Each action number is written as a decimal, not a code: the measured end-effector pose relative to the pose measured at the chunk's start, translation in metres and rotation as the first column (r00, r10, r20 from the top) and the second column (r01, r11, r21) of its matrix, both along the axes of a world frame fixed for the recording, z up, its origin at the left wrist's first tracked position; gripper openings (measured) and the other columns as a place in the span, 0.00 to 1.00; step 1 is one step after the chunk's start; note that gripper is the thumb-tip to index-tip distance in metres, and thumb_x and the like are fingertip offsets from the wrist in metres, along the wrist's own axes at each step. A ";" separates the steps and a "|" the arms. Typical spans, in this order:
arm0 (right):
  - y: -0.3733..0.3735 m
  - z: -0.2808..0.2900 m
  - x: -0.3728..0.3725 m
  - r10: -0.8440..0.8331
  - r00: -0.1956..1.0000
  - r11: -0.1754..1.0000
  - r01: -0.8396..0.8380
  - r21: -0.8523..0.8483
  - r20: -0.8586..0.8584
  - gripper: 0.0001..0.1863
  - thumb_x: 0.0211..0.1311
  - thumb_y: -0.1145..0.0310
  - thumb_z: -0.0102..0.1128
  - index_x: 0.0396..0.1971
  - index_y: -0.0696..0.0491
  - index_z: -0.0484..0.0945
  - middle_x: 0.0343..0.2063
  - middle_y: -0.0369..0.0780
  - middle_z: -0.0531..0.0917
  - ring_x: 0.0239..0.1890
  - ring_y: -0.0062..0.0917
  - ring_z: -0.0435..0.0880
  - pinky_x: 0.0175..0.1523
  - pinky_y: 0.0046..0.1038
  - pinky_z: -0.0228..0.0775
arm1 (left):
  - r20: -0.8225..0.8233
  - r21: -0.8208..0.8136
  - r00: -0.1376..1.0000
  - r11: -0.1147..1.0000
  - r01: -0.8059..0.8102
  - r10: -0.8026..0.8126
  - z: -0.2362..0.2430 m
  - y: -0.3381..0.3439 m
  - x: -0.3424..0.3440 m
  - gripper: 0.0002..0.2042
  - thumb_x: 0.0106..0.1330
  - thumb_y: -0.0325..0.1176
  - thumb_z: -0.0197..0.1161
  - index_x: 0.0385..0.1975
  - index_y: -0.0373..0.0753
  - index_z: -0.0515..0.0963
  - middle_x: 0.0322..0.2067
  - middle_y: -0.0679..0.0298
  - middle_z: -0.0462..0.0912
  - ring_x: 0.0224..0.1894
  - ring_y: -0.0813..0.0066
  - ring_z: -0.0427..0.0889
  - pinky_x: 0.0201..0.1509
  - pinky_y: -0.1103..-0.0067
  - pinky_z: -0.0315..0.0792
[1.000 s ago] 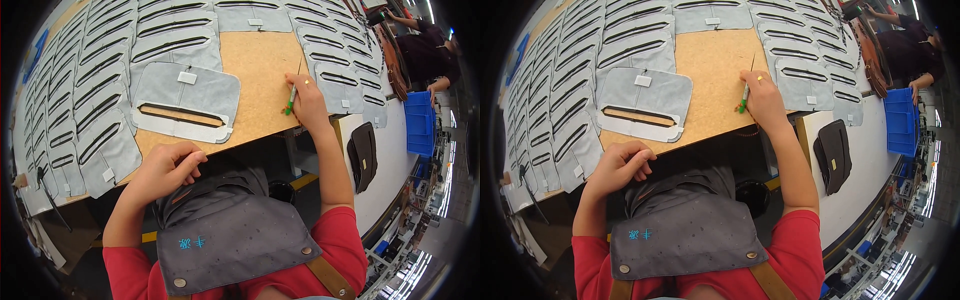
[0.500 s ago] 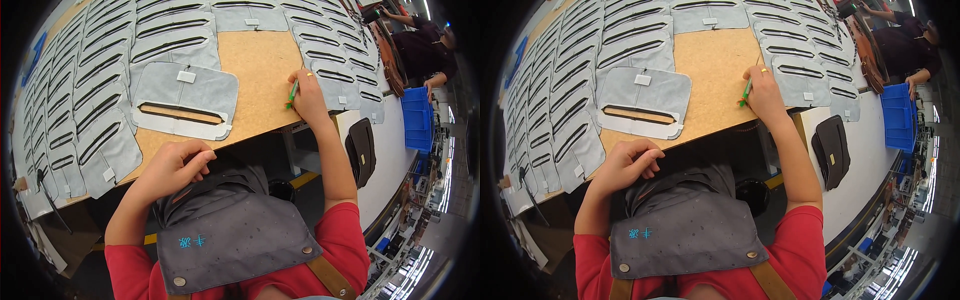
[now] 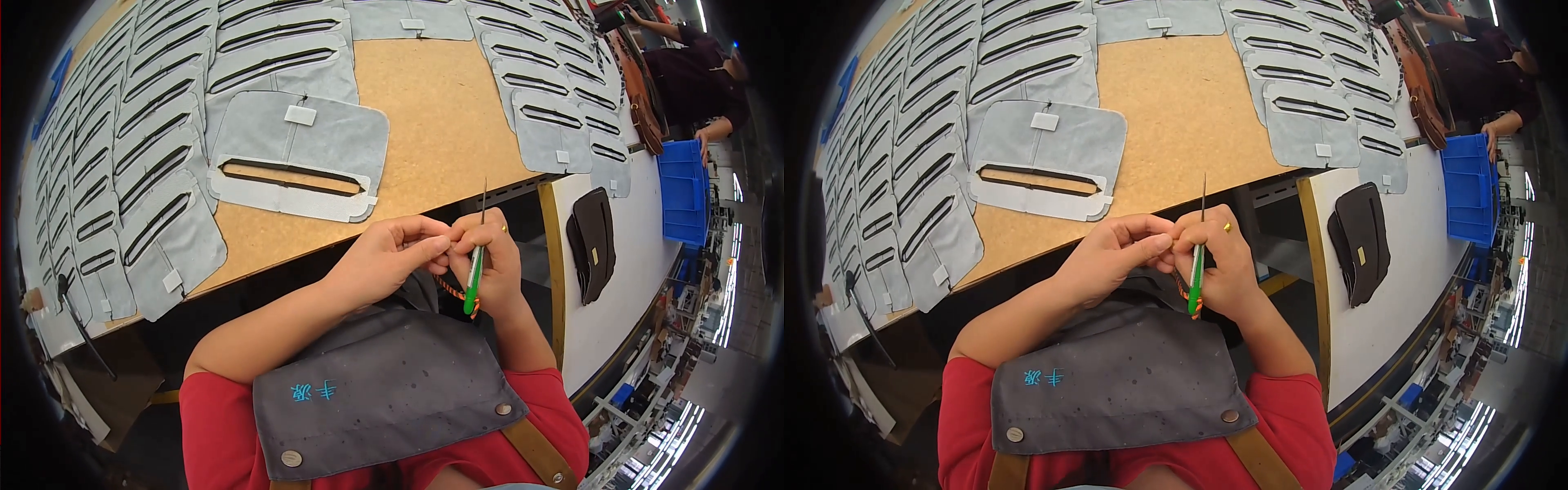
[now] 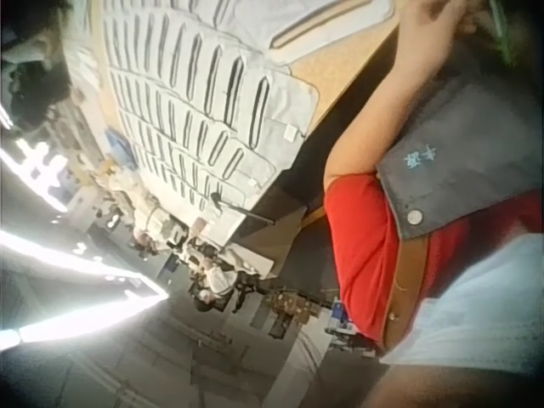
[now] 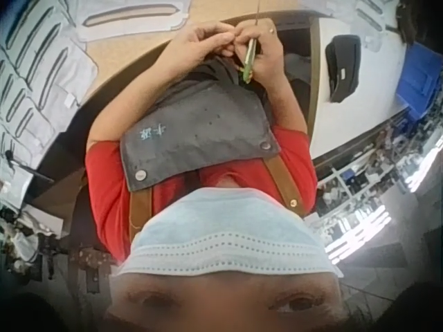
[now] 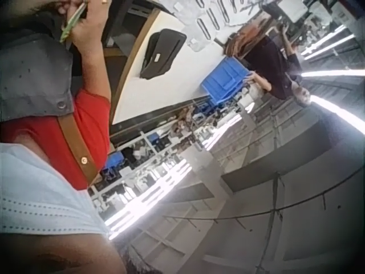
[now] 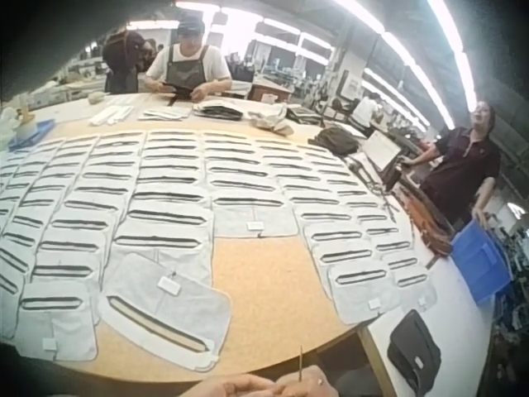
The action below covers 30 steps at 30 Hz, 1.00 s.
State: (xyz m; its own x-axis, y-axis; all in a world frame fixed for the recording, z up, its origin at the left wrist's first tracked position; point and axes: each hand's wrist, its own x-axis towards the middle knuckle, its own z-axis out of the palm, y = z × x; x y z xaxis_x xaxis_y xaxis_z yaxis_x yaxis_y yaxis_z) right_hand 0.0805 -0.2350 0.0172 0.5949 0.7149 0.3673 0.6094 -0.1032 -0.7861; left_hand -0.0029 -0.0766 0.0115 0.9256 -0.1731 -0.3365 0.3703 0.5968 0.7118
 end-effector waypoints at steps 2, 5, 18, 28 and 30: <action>-0.004 -0.003 -0.003 -0.011 0.998 1.000 0.009 -0.026 -0.056 0.13 0.45 0.82 0.63 0.28 0.52 0.70 0.29 0.37 0.76 0.32 0.27 0.72 0.38 0.25 0.65 | -0.057 -0.038 0.998 0.999 0.011 -0.013 -0.004 -0.003 0.000 0.11 0.67 0.33 0.55 0.43 0.33 0.75 0.35 0.65 0.79 0.37 0.82 0.77 0.45 0.83 0.72; -0.010 -0.001 -0.002 -0.026 0.988 0.995 0.012 -0.095 -0.151 0.13 0.45 0.81 0.63 0.28 0.52 0.70 0.29 0.37 0.75 0.33 0.28 0.72 0.39 0.25 0.64 | -0.166 -0.106 0.986 0.994 -0.011 -0.006 -0.011 -0.007 -0.001 0.08 0.65 0.32 0.58 0.38 0.34 0.77 0.31 0.67 0.79 0.34 0.83 0.76 0.41 0.86 0.72; -0.064 0.023 -0.008 -0.228 0.969 0.958 0.240 0.156 -0.095 0.29 0.68 0.47 0.40 0.39 0.61 0.77 0.29 0.40 0.74 0.29 0.23 0.73 0.34 0.23 0.66 | 0.465 0.697 0.882 0.643 -0.316 -0.070 -0.027 -0.032 0.013 0.10 0.64 0.26 0.54 0.43 0.36 0.73 0.34 0.58 0.78 0.33 0.69 0.79 0.37 0.79 0.73; -0.008 0.029 -0.009 -0.220 0.954 0.966 0.242 0.090 -0.203 0.09 0.56 0.80 0.56 0.38 0.62 0.77 0.32 0.43 0.78 0.31 0.24 0.78 0.37 0.21 0.71 | 0.397 0.913 0.790 0.292 -0.286 -0.466 -0.019 -0.028 0.007 0.18 0.60 0.34 0.59 0.50 0.39 0.69 0.35 0.59 0.79 0.39 0.63 0.77 0.47 0.69 0.67; 0.004 0.020 0.005 -0.093 0.992 0.995 0.094 0.017 -0.085 0.10 0.55 0.81 0.58 0.39 0.63 0.77 0.35 0.42 0.80 0.33 0.21 0.79 0.37 0.21 0.72 | 0.445 0.884 0.779 0.358 -0.302 -0.443 -0.021 -0.013 -0.016 0.14 0.57 0.31 0.61 0.44 0.40 0.74 0.29 0.61 0.78 0.32 0.63 0.77 0.40 0.70 0.68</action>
State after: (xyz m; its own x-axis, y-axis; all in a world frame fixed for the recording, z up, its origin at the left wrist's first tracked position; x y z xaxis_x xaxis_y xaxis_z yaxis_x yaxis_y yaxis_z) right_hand 0.0851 -0.2307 0.0376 0.6880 0.6474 0.3280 0.5299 -0.1394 -0.8365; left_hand -0.0192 -0.0892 -0.0093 0.9581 -0.1950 0.2100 -0.2834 -0.5359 0.7953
